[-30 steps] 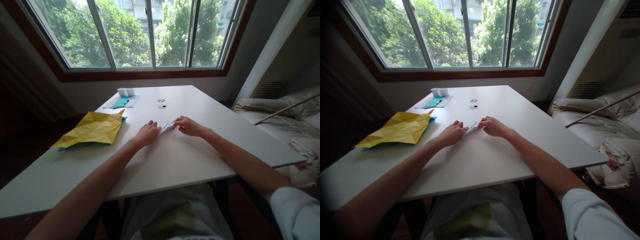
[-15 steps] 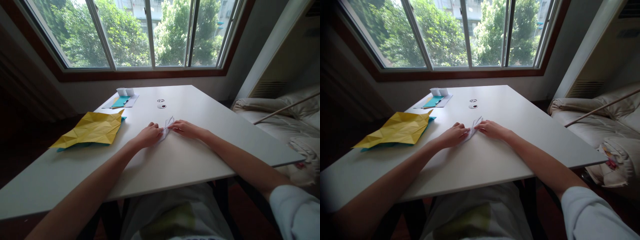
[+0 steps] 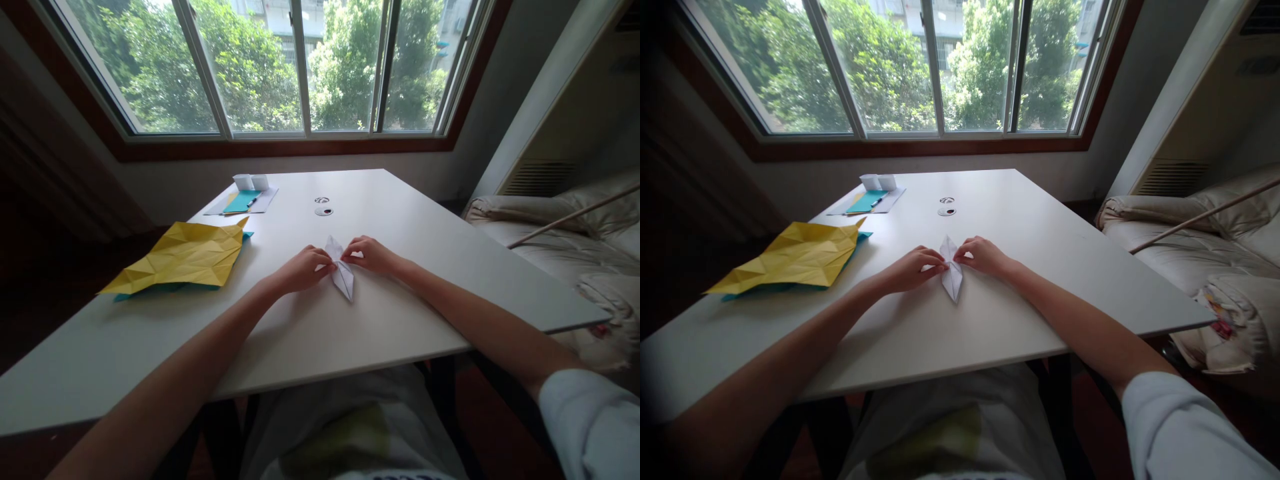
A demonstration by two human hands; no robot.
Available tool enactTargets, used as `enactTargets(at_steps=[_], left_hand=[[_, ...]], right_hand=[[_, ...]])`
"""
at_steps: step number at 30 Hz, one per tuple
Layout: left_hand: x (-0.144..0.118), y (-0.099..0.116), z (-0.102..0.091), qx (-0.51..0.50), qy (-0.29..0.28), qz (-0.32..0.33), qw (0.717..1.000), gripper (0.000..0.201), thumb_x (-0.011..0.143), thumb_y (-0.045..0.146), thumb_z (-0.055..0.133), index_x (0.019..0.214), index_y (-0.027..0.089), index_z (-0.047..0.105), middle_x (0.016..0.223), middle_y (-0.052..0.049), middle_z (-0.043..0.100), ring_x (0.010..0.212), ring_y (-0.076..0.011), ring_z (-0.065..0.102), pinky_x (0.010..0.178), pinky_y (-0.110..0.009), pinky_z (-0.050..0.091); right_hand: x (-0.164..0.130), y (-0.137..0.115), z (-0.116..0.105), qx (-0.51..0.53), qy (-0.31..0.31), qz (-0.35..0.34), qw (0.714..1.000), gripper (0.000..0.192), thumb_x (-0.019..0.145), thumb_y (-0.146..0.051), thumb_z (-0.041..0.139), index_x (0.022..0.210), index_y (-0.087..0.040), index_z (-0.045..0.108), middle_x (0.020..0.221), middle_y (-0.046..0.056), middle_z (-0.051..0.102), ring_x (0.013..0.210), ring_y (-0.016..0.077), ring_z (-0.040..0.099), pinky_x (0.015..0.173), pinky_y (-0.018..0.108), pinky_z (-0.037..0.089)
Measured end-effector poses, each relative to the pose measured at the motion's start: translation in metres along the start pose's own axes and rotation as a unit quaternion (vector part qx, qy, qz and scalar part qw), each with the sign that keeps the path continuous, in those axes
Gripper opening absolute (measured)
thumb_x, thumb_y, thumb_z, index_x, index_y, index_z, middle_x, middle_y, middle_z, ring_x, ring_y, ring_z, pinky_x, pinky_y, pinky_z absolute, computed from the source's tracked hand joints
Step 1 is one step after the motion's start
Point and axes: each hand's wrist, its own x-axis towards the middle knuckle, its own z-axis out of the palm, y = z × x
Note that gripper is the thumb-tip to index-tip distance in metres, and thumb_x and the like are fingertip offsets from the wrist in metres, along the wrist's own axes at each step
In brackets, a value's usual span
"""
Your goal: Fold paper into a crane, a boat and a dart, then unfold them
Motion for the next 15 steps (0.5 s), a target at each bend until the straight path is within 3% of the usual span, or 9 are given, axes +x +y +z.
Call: enactTargets(at_steps=[6, 10, 15], left_hand=[[0.004, -0.017, 0.010, 0.001, 0.045, -0.031, 0.999, 0.021, 0.083, 0.028, 0.051, 0.093, 0.021, 0.069, 0.089, -0.004, 0.069, 0.087, -0.0195, 0.058, 0.084, -0.033, 0.042], [0.003, -0.020, 0.006, 0.019, 0.019, 0.020, 0.999, 0.022, 0.082, 0.023, 0.052, 0.096, 0.021, 0.069, 0.097, -0.005, 0.068, 0.090, -0.0192, 0.057, 0.085, -0.033, 0.041], [-0.001, -0.018, 0.000, 0.031, -0.017, 0.025, 0.999, 0.026, 0.082, 0.019, 0.050, 0.102, 0.020, 0.067, 0.103, -0.006, 0.066, 0.098, -0.0214, 0.054, 0.085, -0.033, 0.042]], right_hand=[[0.001, -0.002, 0.002, 0.002, 0.012, 0.032, 0.999, 0.011, 0.077, -0.028, 0.062, 0.081, -0.021, 0.070, 0.080, 0.003, 0.066, 0.077, 0.0153, 0.056, 0.074, 0.028, 0.042], [0.001, -0.003, 0.003, -0.005, 0.017, 0.018, 1.000, 0.010, 0.076, -0.027, 0.063, 0.081, -0.020, 0.070, 0.083, 0.004, 0.066, 0.078, 0.0156, 0.056, 0.074, 0.028, 0.042], [-0.001, 0.002, -0.002, 0.026, -0.018, -0.018, 0.999, 0.012, 0.078, -0.025, 0.061, 0.083, -0.020, 0.071, 0.087, 0.005, 0.067, 0.082, 0.0161, 0.058, 0.079, 0.029, 0.043]])
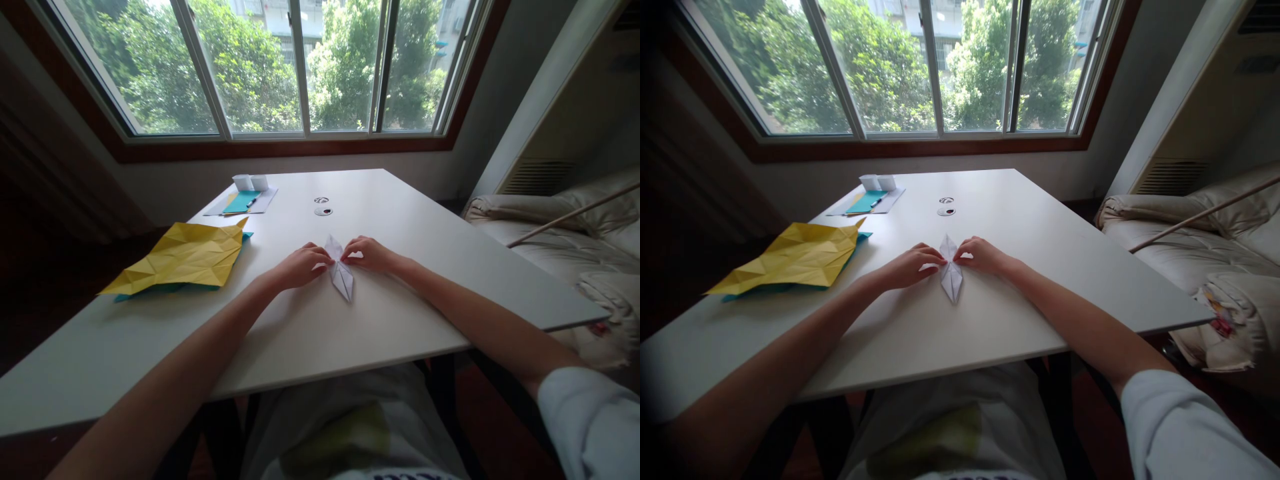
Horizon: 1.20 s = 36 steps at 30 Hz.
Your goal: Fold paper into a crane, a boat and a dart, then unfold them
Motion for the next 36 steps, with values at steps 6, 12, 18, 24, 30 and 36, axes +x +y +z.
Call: enactTargets(at_steps=[6, 12, 18, 24, 30, 36], left_hand=[[-0.001, -0.004, -0.002, -0.010, -0.029, 0.001, 1.000, 0.029, 0.082, 0.020, 0.051, 0.108, 0.019, 0.064, 0.110, -0.007, 0.063, 0.102, -0.0222, 0.052, 0.088, -0.035, 0.041], [-0.002, -0.007, -0.003, -0.031, -0.038, -0.001, 0.999, 0.029, 0.080, 0.026, 0.056, 0.107, 0.019, 0.065, 0.110, -0.007, 0.064, 0.104, -0.0219, 0.052, 0.089, -0.034, 0.042], [-0.003, -0.004, -0.003, -0.007, -0.035, 0.015, 0.999, 0.028, 0.083, 0.024, 0.052, 0.108, 0.021, 0.064, 0.111, -0.007, 0.063, 0.103, -0.0214, 0.053, 0.088, -0.033, 0.041], [-0.003, 0.003, -0.004, 0.026, -0.037, 0.016, 0.999, 0.029, 0.085, 0.019, 0.047, 0.109, 0.020, 0.062, 0.110, -0.007, 0.062, 0.100, -0.0203, 0.052, 0.085, -0.032, 0.042], [-0.003, 0.002, -0.003, 0.036, -0.015, 0.012, 0.999, 0.028, 0.084, 0.018, 0.045, 0.107, 0.021, 0.062, 0.105, -0.007, 0.063, 0.100, -0.0207, 0.051, 0.084, -0.033, 0.043], [-0.002, 0.012, -0.002, 0.043, -0.013, 0.028, 0.999, 0.029, 0.083, 0.017, 0.048, 0.106, 0.024, 0.064, 0.094, -0.006, 0.062, 0.092, -0.0198, 0.054, 0.080, -0.031, 0.043]], right_hand=[[-0.003, 0.004, -0.014, 0.033, -0.089, -0.012, 0.995, 0.027, 0.075, -0.032, 0.064, 0.099, -0.022, 0.069, 0.110, 0.008, 0.064, 0.096, 0.0188, 0.058, 0.085, 0.031, 0.042], [-0.006, 0.001, -0.019, 0.035, -0.119, 0.016, 0.992, 0.045, 0.066, -0.048, 0.068, 0.104, -0.023, 0.067, 0.115, 0.006, 0.062, 0.091, 0.0193, 0.057, 0.083, 0.031, 0.043], [-0.006, 0.002, -0.020, 0.027, -0.134, 0.016, 0.990, 0.055, 0.063, -0.056, 0.066, 0.108, -0.024, 0.065, 0.118, 0.006, 0.060, 0.098, 0.0223, 0.054, 0.087, 0.034, 0.040], [-0.006, 0.001, -0.021, 0.020, -0.150, 0.006, 0.988, 0.056, 0.066, -0.057, 0.064, 0.112, -0.025, 0.063, 0.121, 0.008, 0.057, 0.108, 0.0253, 0.050, 0.090, 0.035, 0.038], [-0.007, -0.001, -0.026, 0.024, -0.160, 0.017, 0.987, 0.042, 0.081, -0.051, 0.050, 0.113, -0.027, 0.062, 0.123, 0.009, 0.055, 0.111, 0.0242, 0.048, 0.091, 0.036, 0.037], [-0.006, -0.008, -0.021, -0.061, -0.149, 0.018, 0.987, 0.037, 0.088, -0.041, 0.041, 0.116, -0.027, 0.060, 0.111, 0.010, 0.057, 0.102, 0.0239, 0.048, 0.087, 0.039, 0.038]])
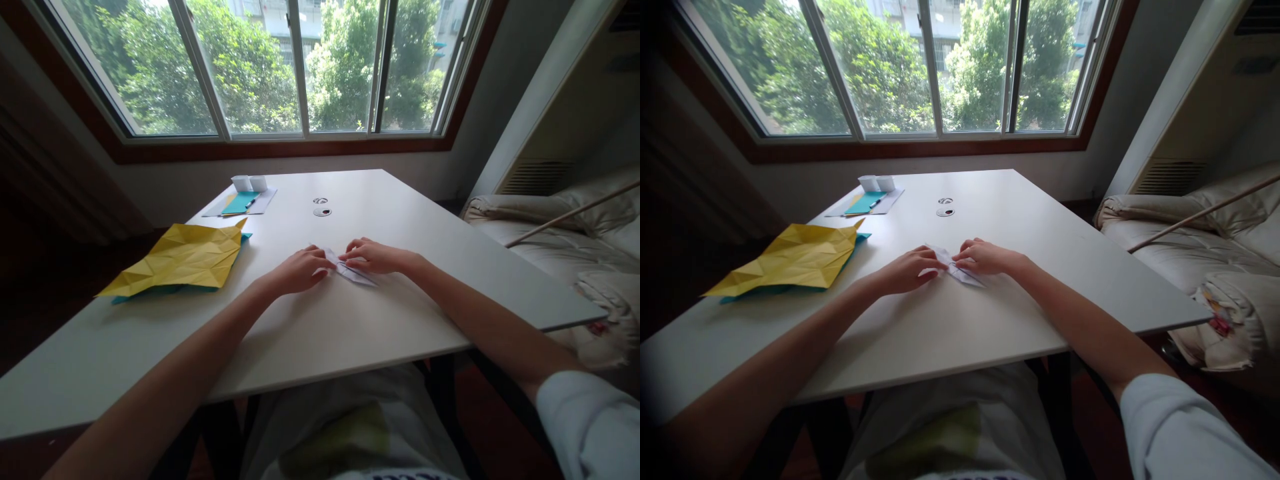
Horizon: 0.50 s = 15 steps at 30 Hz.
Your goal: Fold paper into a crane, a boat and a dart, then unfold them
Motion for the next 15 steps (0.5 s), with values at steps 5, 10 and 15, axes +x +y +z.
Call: enactTargets(at_steps=[5, 10, 15], left_hand=[[0.005, 0.013, 0.002, 0.033, 0.003, -0.007, 0.999, 0.030, 0.082, 0.018, 0.050, 0.110, 0.025, 0.061, 0.094, -0.006, 0.062, 0.092, -0.0207, 0.054, 0.078, -0.033, 0.042], [0.004, 0.002, 0.001, 0.016, 0.035, -0.022, 0.999, 0.024, 0.081, 0.019, 0.052, 0.100, 0.024, 0.066, 0.098, -0.005, 0.065, 0.093, -0.0194, 0.055, 0.078, -0.031, 0.043], [0.000, -0.011, 0.006, -0.059, 0.054, -0.001, 0.997, 0.025, 0.083, 0.023, 0.049, 0.101, 0.023, 0.067, 0.105, -0.005, 0.067, 0.095, -0.0179, 0.059, 0.083, -0.029, 0.045]], right_hand=[[0.003, -0.009, 0.009, -0.081, 0.041, -0.018, 0.996, 0.034, 0.089, -0.031, 0.040, 0.118, -0.025, 0.058, 0.107, 0.013, 0.055, 0.099, 0.0238, 0.046, 0.087, 0.041, 0.038], [0.006, -0.009, 0.013, -0.064, 0.054, -0.028, 0.996, 0.032, 0.088, -0.026, 0.043, 0.117, -0.026, 0.058, 0.107, 0.011, 0.058, 0.098, 0.0224, 0.048, 0.085, 0.039, 0.039], [0.004, -0.003, 0.007, -0.004, 0.066, -0.028, 0.997, 0.032, 0.082, -0.025, 0.054, 0.113, -0.024, 0.060, 0.099, 0.007, 0.065, 0.095, 0.0206, 0.054, 0.083, 0.033, 0.041]])
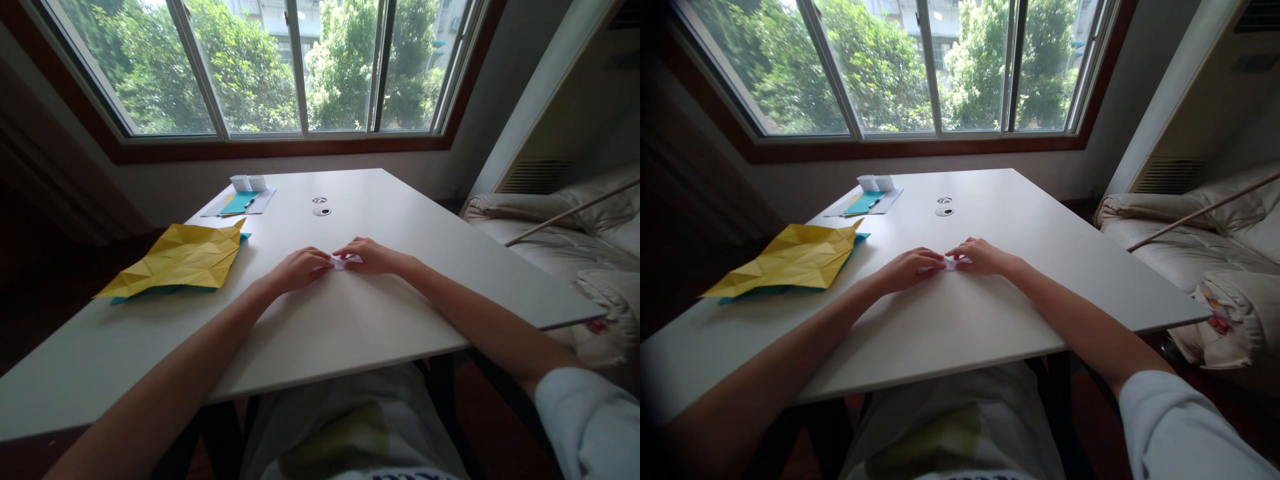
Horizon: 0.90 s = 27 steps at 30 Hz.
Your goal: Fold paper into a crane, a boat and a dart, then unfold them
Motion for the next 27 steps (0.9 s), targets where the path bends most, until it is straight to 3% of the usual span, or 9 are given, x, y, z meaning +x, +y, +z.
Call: enactTargets(at_steps=[5, 10, 27], left_hand=[[0.0003, -0.0034, 0.0020, -0.033, -0.006, -0.034, 0.999, 0.025, 0.082, 0.031, 0.052, 0.099, 0.022, 0.069, 0.104, -0.005, 0.068, 0.095, -0.0185, 0.061, 0.083, -0.028, 0.046], [0.0018, -0.0038, 0.0034, -0.034, 0.014, -0.043, 0.998, 0.024, 0.082, 0.033, 0.052, 0.096, 0.023, 0.069, 0.099, -0.004, 0.069, 0.092, -0.0172, 0.062, 0.082, -0.027, 0.046], [0.0035, 0.0050, 0.0029, 0.028, 0.009, -0.023, 0.999, 0.022, 0.084, 0.025, 0.046, 0.089, 0.019, 0.067, 0.090, -0.008, 0.069, 0.083, -0.0182, 0.062, 0.075, -0.028, 0.047]], right_hand=[[-0.0035, 0.0051, -0.0071, 0.051, -0.017, 0.016, 0.998, 0.031, 0.074, -0.035, 0.063, 0.103, -0.024, 0.063, 0.096, 0.005, 0.066, 0.092, 0.0191, 0.057, 0.077, 0.028, 0.043], [-0.0013, 0.0057, -0.0029, 0.040, 0.009, 0.021, 0.999, 0.024, 0.074, -0.038, 0.062, 0.091, -0.022, 0.068, 0.091, 0.006, 0.066, 0.084, 0.0177, 0.059, 0.074, 0.027, 0.044], [-0.0006, 0.0006, -0.0014, 0.002, 0.022, -0.013, 1.000, 0.018, 0.078, -0.030, 0.058, 0.088, -0.020, 0.067, 0.081, 0.006, 0.067, 0.078, 0.0169, 0.059, 0.071, 0.027, 0.043]])
